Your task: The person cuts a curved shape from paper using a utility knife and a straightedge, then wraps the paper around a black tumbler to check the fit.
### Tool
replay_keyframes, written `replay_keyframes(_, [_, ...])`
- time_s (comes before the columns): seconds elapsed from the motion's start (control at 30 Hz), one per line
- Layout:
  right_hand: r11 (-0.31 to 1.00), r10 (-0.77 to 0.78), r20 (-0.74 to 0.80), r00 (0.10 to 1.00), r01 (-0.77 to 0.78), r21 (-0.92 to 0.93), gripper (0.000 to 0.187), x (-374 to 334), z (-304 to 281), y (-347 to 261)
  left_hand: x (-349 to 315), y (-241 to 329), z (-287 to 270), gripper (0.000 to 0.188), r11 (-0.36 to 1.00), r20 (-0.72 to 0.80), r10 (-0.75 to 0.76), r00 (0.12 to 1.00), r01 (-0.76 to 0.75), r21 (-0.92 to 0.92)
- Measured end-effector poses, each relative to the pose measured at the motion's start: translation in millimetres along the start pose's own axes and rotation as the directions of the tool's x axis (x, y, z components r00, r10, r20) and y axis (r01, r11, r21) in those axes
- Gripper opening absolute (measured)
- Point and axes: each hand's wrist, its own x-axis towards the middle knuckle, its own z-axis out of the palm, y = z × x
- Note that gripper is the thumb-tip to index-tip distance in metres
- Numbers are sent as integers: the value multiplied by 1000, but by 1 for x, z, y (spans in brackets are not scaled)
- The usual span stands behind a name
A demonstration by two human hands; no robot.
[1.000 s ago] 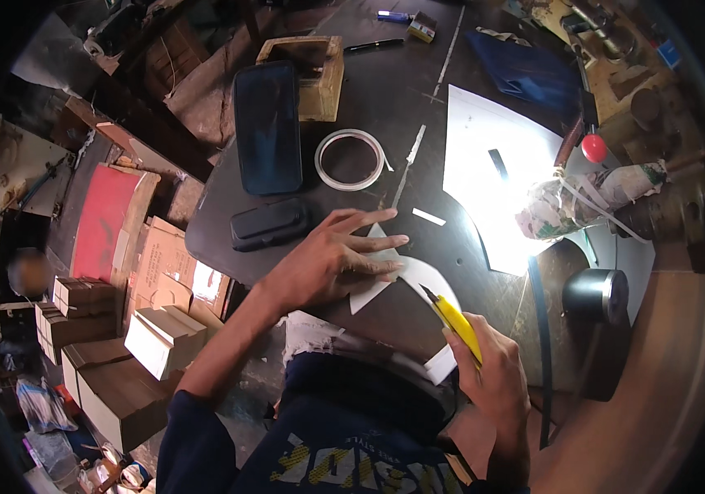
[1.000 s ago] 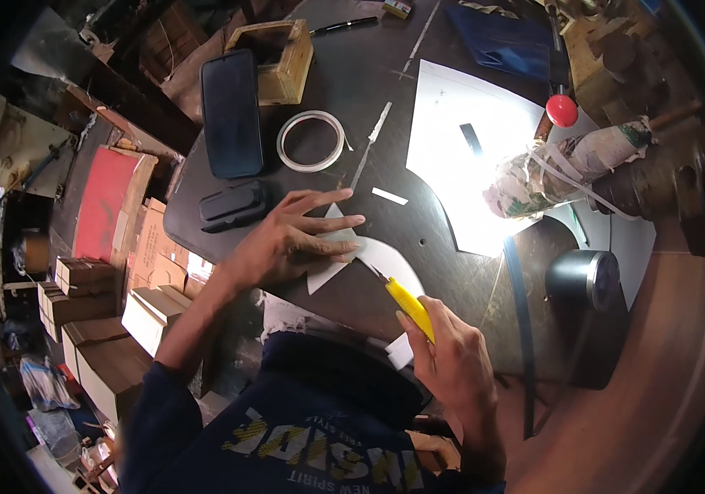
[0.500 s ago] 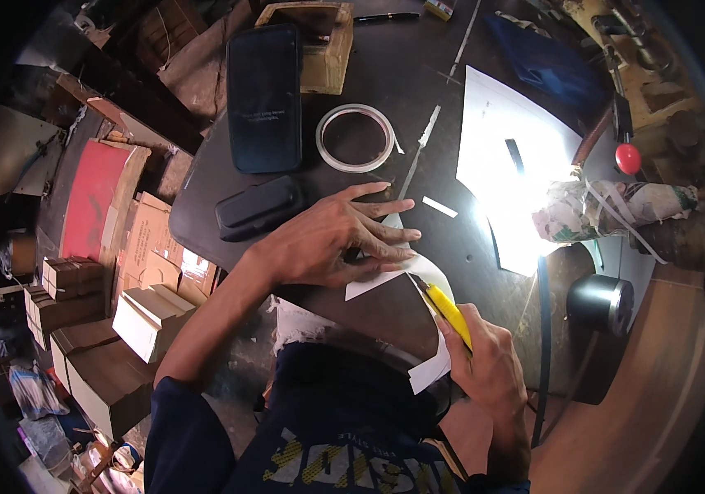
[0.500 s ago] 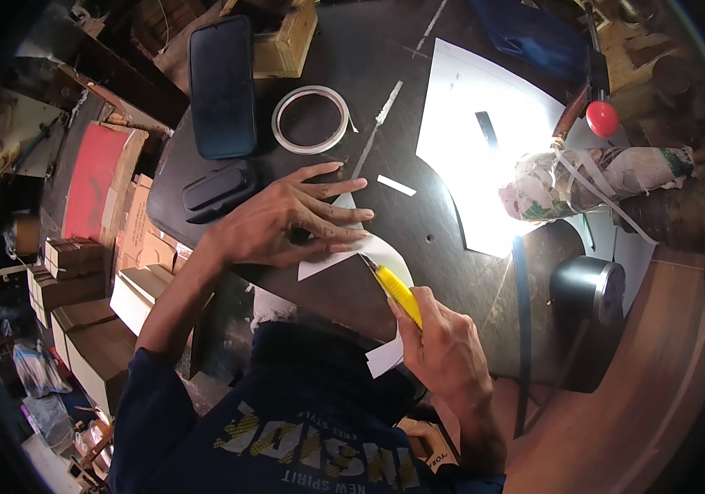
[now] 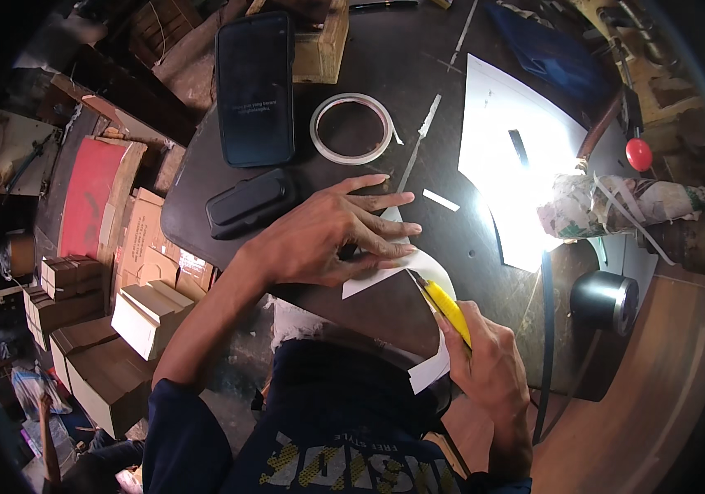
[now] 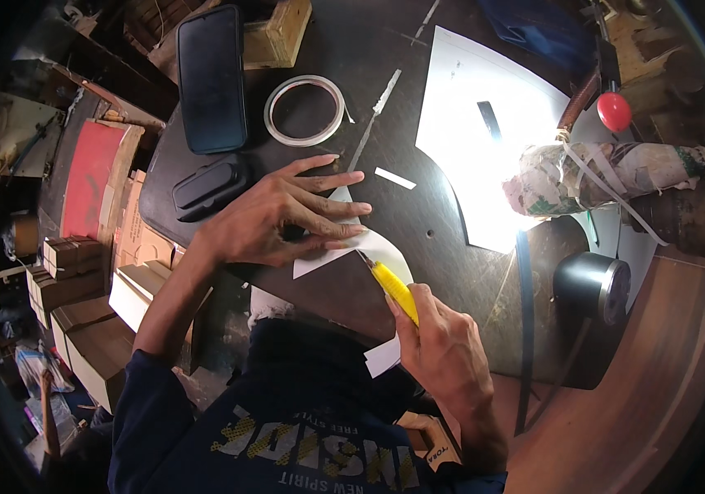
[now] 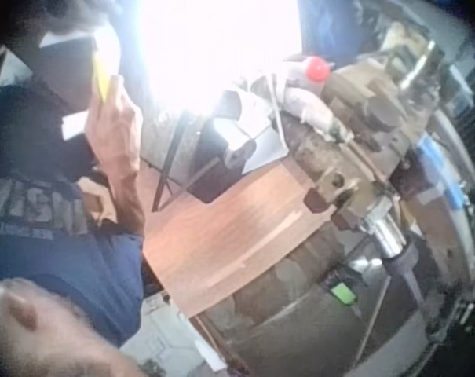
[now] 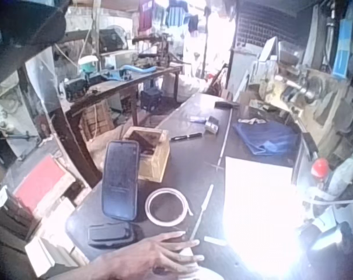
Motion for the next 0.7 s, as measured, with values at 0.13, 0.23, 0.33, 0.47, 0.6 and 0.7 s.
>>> replay_keyframes(0.13, [1000,1,-9,1000,-1,-8,18,0,0,-1,0,1,0,36,1000,6,-7,1000,7,-1])
replay_keyframes(0.23, [1000,7,-10,1000,-7,-20,18,0,0,-2,1,1,0,37,1000,-3,-4,1000,4,2])
replay_keyframes(0.33, [997,-11,-7,1000,11,-82,18,-1,1,-3,0,1,1,39,1000,-8,5,1000,-5,18])
replay_keyframes(0.47, [971,-23,42,999,32,-237,24,-3,5,-1,1,6,3,41,985,6,39,999,-39,168])
replay_keyframes(0.6, [956,4,73,997,18,-293,25,-1,5,-11,-2,4,1,42,967,39,23,999,-33,252])
replay_keyframes(0.7, [957,20,83,996,5,-290,25,-2,4,-7,3,5,1,42,964,69,18,997,-35,262])
